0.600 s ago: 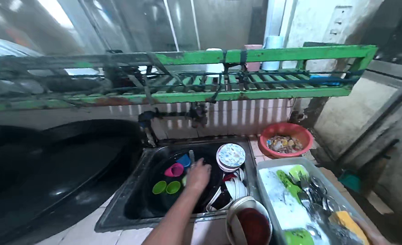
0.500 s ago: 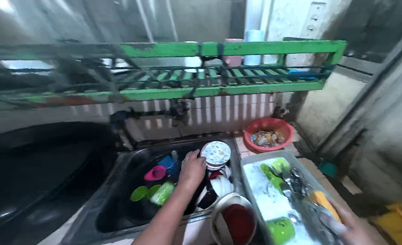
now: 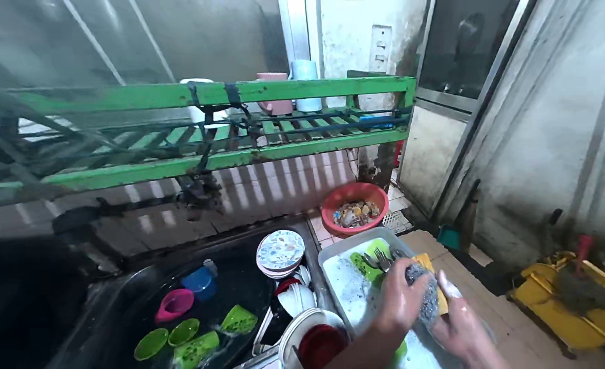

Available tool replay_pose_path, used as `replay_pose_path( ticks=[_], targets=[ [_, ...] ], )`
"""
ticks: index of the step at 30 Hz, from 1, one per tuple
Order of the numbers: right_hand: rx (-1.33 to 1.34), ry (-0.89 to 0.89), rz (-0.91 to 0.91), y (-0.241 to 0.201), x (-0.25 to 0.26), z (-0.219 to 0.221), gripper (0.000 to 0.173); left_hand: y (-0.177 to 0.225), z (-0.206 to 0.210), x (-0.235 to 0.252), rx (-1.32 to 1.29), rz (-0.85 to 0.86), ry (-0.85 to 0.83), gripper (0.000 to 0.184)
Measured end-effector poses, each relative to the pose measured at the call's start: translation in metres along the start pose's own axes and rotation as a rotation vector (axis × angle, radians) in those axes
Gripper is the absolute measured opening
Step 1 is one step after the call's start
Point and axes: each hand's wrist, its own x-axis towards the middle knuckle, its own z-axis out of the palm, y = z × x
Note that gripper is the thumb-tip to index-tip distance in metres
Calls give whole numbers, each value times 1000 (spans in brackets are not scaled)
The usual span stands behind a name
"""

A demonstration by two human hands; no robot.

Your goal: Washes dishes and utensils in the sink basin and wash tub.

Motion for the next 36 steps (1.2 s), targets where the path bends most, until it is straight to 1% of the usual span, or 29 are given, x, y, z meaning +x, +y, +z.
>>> replay_pose_path(
  ticks=[2,4,5,7,8,9,10,12,13,15,17,19,21,22,23,25,26,27,29,30,31,32,33,34,36],
  targets=[
    [70,34,32,4,3,-7,39,1,-1,5,-86,-20,60,39],
    [101,43,59,7,-1,-5,36,-5,-3,11,-103,23,94,43],
    [123,19,71,8,-4,-1,36,-9,-3,13,-87,47,85,44],
    [113,-93,78,10,-8,5,41,-18,0,13,-50,91,80,41],
    [64,-155,71,12,-9,6,43,-22,2,12,-62,109,93,39],
    [7,-176,67,15,-9,7,39,-27,5,10,-85,119,110,38],
    [-67,-147,77,18,-9,9,42,-31,7,8,-118,125,128,37],
    [-190,-75,94,19,-6,10,62,-34,6,6,-187,113,150,36],
    [-246,-62,80,19,-4,9,69,-34,1,7,-208,86,149,37],
    [-340,-48,58,17,-2,8,67,-36,-9,12,-189,32,157,35],
    [-429,-29,62,15,-5,9,58,-40,-14,19,-97,24,151,32],
    [-474,-21,74,14,-7,6,55,-42,-15,21,69,85,82,32],
    [-532,-25,86,11,-10,-1,54,-47,-15,22,238,182,12,32],
    [-625,-17,88,5,-12,-4,52,-51,-16,23,288,226,-28,34],
    [-786,2,85,-4,-14,-7,52,-54,-18,23,321,236,-79,36],
    [-1242,42,84,-29,-14,-15,60,-56,-27,18,363,140,-188,48],
    [-1448,48,40,-37,-13,-21,60,-54,-31,12,418,83,-225,51],
    [-1627,47,-16,-41,-13,-29,58,-48,-35,4,528,29,-278,51],
    [-1905,29,-92,-38,-15,-40,56,-29,-34,-15,862,-96,-523,51],
    [-2004,-10,-99,-31,-17,-42,57,-25,-28,-27,976,-142,-614,48],
    [-2077,-67,-47,-24,-20,-40,59,-27,-20,-37,1048,-162,-658,45],
    [-2127,-119,53,-18,-21,-37,60,-31,-13,-45,1084,-195,-673,46],
    [-2158,-147,145,-14,-21,-32,61,-36,-7,-47,1097,-229,-682,47],
    [-2170,-156,196,-14,-20,-29,62,-40,-4,-48,1096,-236,-690,47],
    [-2117,-145,232,-17,-15,-33,62,-44,-7,-45,1071,-181,-736,45]
  ],
)
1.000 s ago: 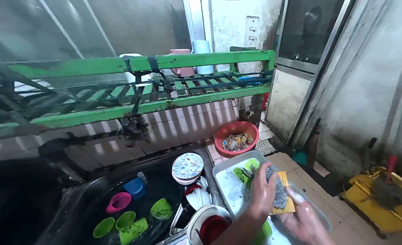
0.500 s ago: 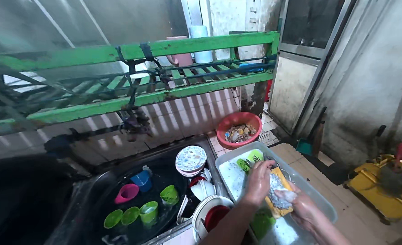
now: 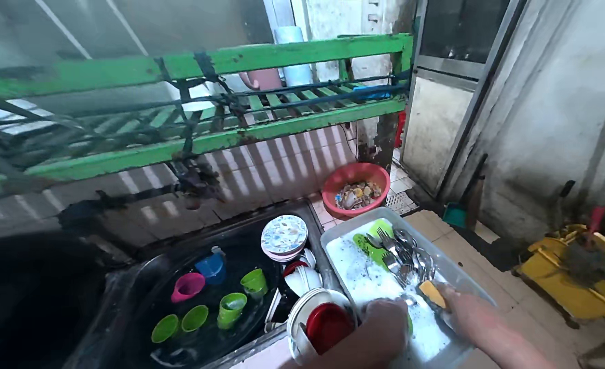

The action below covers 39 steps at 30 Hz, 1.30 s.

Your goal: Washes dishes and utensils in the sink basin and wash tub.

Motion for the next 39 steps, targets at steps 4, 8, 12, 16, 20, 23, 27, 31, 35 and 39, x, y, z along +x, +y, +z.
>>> replay_pose_path(
  ticks=[4,8,12,16,20,23,27,31,35,39],
  targets=[
    [319,146,-10,24,8,-8,65,-33,-25,13,-228,254,155,69],
    [769,208,24,11,10,-13,65,-55,-49,12,-1024,229,627,73],
    [1281,329,-99,-58,7,-14,55,-30,-46,34,-1799,167,936,71],
    [825,630,-452,-90,-1,-8,48,-18,-54,18,-2042,56,888,55],
    [264,818,-681,-78,28,4,13,-14,-51,17,-1967,34,955,58],
    [686,494,-536,-82,21,-6,22,-18,-48,18,-1938,47,950,60],
    [1317,242,-248,-103,1,-24,26,-33,-43,21,-2007,247,784,60],
    [263,592,-537,-82,33,11,27,-23,-38,39,-1888,102,781,68],
    [582,319,-426,-74,39,6,35,-13,-33,45,-1911,-34,821,71],
    [1265,132,-153,-92,20,-24,27,-28,-35,36,-1970,87,638,74]
  ],
)
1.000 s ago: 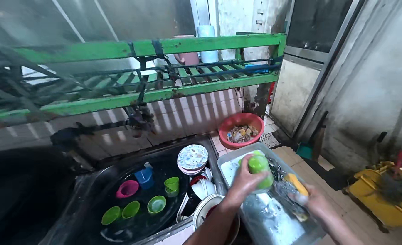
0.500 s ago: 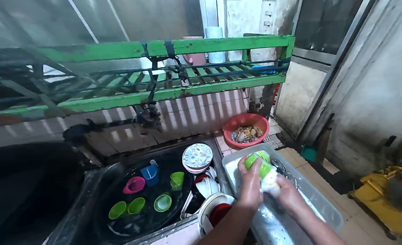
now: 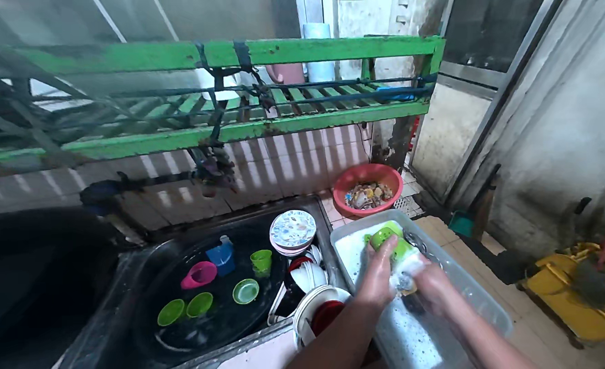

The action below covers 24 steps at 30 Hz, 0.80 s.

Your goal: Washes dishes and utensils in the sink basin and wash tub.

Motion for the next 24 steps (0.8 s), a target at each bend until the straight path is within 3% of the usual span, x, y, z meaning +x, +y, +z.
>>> replay_pose_path(
  ticks=[2,3,4,6,7,9,10,12,15,18,22,24],
  targets=[
    [-527,-110,-177,0,0,-6,35,5,-1,5,-25,-2,-12,68],
    [-782,-150,-351,6,-1,-10,32,6,-2,6,-22,9,0,67],
    [-952,-175,-533,14,-1,-17,30,7,-4,8,-13,23,28,68],
    [-1087,-209,-763,26,1,-35,45,11,-11,12,26,58,72,76],
    [-1080,-210,-761,28,2,-45,50,16,-18,13,87,81,70,84],
    [-903,-110,-579,23,0,-63,45,24,-27,13,347,164,48,95],
    [-743,-14,-446,15,-4,-67,45,27,-27,9,535,211,27,93],
    [-458,144,-309,1,-6,-61,61,27,-12,-1,937,251,-30,84],
    [-425,201,-322,-14,-2,-39,73,21,22,-21,1407,257,-147,66],
    [-314,222,-241,-16,21,-40,57,24,31,-28,1519,279,-190,68],
    [-525,321,-514,-1,-4,-15,61,37,14,-11,1442,258,-95,54],
    [-523,331,-493,-4,-8,-11,61,38,14,-13,1481,255,-115,54]
  ],
)
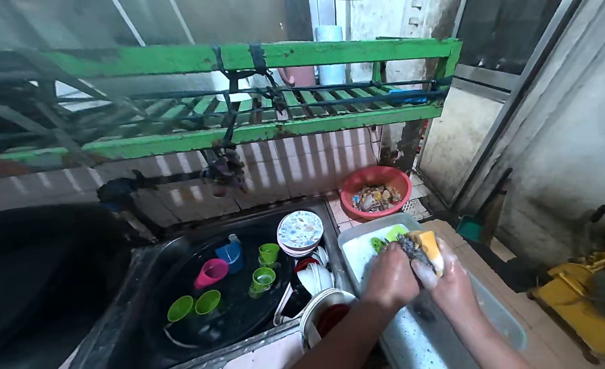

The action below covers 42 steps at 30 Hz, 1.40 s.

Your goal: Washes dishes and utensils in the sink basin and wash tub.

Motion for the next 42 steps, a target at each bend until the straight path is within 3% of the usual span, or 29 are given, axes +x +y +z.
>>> replay_pose_path(
  ticks=[2,4,8,11,13,17,19,21,24,29,33,38,42],
  targets=[
    [96,-46,207,-5,17,-7,57,11,6,-9,14,43,-6,60],
    [150,-24,277,-2,29,-7,56,21,7,-15,37,62,-61,65],
    [84,-24,42,-5,9,1,63,-7,-7,-2,-30,3,66,55],
    [-6,-318,6,3,-12,-4,64,-63,-36,4,-47,34,280,69],
    [-110,-517,39,23,-21,-10,65,-108,-66,1,86,-36,361,61],
    [-204,-634,-75,52,-45,-19,53,-227,-114,-23,301,-290,365,39],
    [-220,-714,-133,51,-55,-14,52,-263,-122,-32,360,-387,350,33],
    [-261,-808,-144,48,-59,-1,51,-255,-126,-28,393,-375,354,33],
    [-399,-993,-125,43,-57,13,56,-193,-117,-4,387,-167,345,28],
    [-477,-1125,-219,52,-45,25,54,-96,-45,54,440,90,-35,30],
    [-285,-885,-173,54,-38,-14,53,-76,0,76,501,-141,-294,34],
    [-223,-476,-12,70,-34,-76,60,-76,17,89,437,-325,-357,41],
    [-279,-423,-21,98,-36,-68,57,-75,27,94,441,-330,-328,43]
  ],
)
